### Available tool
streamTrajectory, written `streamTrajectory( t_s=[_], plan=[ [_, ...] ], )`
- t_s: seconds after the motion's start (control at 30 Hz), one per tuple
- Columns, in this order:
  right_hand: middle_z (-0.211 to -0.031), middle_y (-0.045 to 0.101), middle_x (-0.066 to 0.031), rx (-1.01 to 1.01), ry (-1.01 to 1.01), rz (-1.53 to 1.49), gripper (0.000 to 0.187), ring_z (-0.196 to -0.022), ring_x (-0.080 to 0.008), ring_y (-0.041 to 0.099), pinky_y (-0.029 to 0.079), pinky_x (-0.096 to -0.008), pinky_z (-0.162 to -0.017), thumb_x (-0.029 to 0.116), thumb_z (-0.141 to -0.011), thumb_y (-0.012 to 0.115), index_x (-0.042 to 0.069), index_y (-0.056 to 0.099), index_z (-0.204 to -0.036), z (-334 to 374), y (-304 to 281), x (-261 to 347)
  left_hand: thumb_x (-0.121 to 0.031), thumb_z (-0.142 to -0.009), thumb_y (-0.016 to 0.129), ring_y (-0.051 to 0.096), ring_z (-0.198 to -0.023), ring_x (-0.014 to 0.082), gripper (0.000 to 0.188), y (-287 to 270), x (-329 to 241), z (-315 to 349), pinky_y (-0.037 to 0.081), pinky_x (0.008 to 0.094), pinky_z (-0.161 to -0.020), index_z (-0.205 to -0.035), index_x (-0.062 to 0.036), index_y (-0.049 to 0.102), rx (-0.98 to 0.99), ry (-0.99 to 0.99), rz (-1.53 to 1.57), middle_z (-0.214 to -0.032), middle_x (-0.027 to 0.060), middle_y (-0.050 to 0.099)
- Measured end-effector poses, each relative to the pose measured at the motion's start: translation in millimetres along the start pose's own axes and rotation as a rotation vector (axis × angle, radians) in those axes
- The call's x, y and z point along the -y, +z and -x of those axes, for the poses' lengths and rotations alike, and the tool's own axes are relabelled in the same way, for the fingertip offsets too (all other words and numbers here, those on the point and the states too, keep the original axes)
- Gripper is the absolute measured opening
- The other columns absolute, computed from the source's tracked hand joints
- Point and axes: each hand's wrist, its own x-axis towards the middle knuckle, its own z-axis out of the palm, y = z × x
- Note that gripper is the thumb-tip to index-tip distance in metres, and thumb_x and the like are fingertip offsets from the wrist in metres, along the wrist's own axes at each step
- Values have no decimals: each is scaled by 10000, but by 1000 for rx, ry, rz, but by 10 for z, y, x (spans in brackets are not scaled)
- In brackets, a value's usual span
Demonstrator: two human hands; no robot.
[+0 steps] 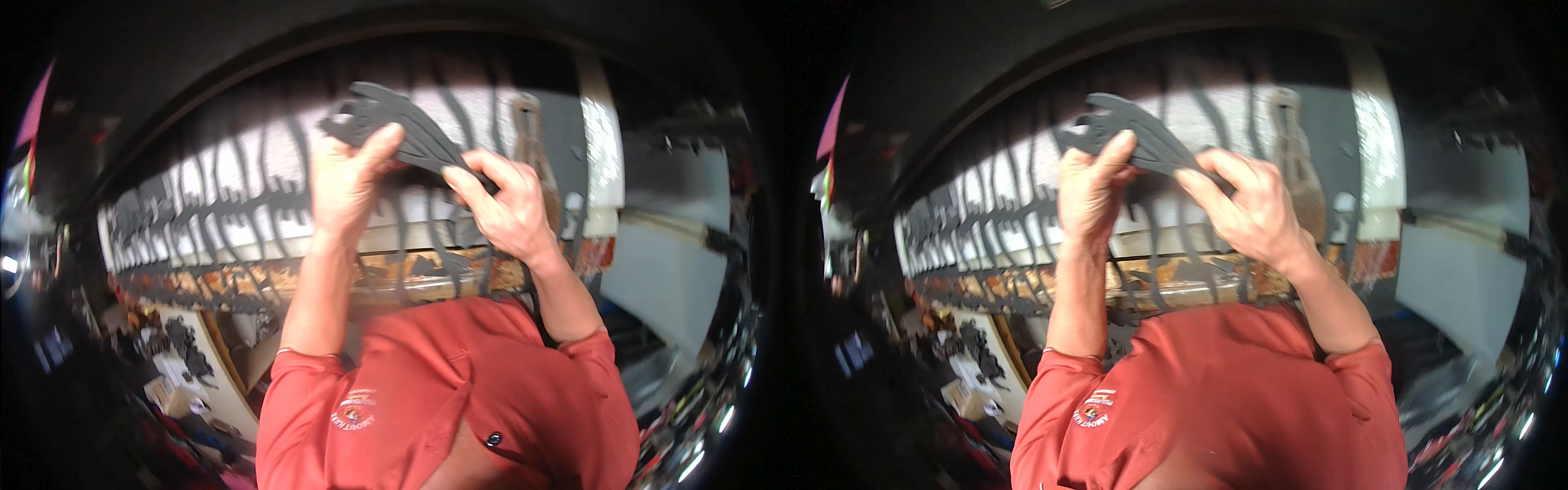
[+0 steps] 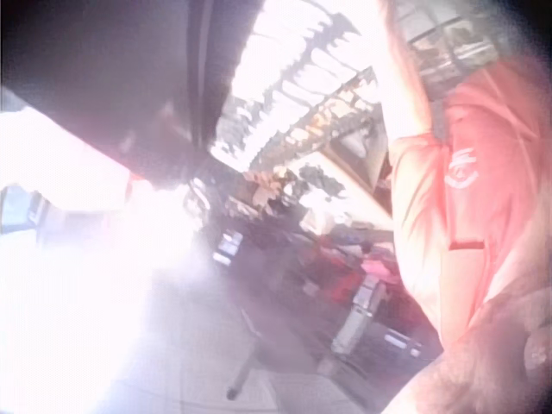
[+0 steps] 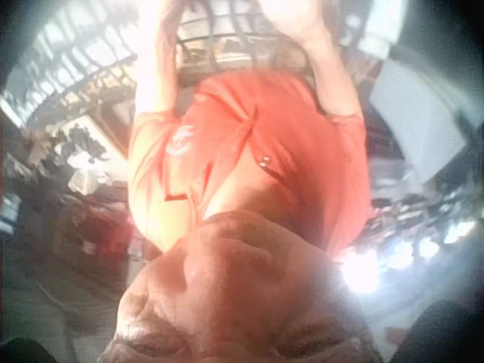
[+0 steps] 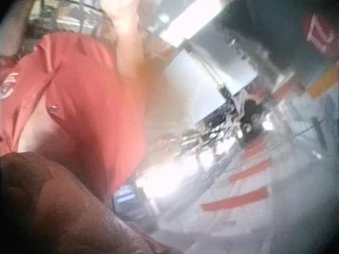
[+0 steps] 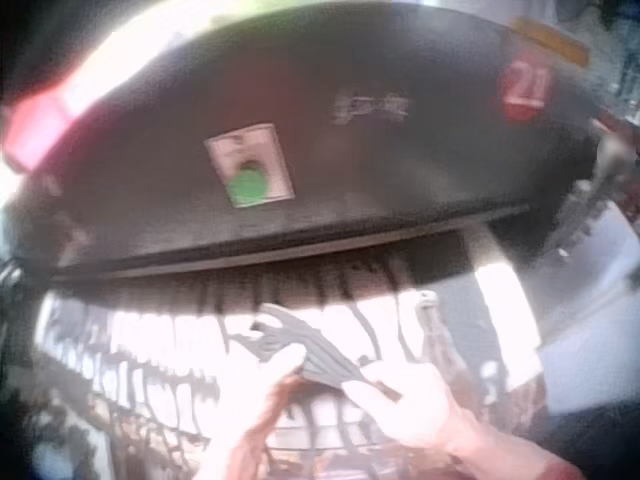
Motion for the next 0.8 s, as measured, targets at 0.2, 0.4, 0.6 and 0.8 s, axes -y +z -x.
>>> streamTrajectory(
  t_s=[0.2,0.4,0.6,0.8],
  plan=[
    [-1160,718,-203,-214,-88,270,383,-1096,-360,691,561,-432,-955,116,-828,886,-37,743,-1149,233,-169,-30,-68,-961,810,724,-850,119,196,-1067,-371,4,590,259,-753,-1124,-63,701,-313,68,-285,-1013,50,765],
    [-1378,604,-327,-211,128,685,846,-1241,-445,589,501,-519,-1074,386,-832,903,-130,568,-1413,623,-381,-271,-286,-911,889,658,-768,108,567,-2655,-1026,-268,547,263,-708,-1355,-8,674,-765,317,-1266,-944,34,719],
    [-1310,638,-246,-326,154,617,762,-1130,-381,608,518,-461,-1013,135,-770,871,-83,583,-1441,593,-251,-359,-372,-971,810,586,-1385,363,690,-2415,-844,-289,423,419,-1201,-1469,58,601,-905,589,-1536,-1490,269,610],
    [-1226,706,-227,-259,205,347,795,-1098,-324,662,544,-430,-1007,143,-756,825,-126,569,-1460,771,-994,-174,-219,-1074,685,678,-1277,221,395,-453,-170,-497,499,336,-1117,-1420,-30,692,-17,440,-1075,-1382,149,729]
  ],
)
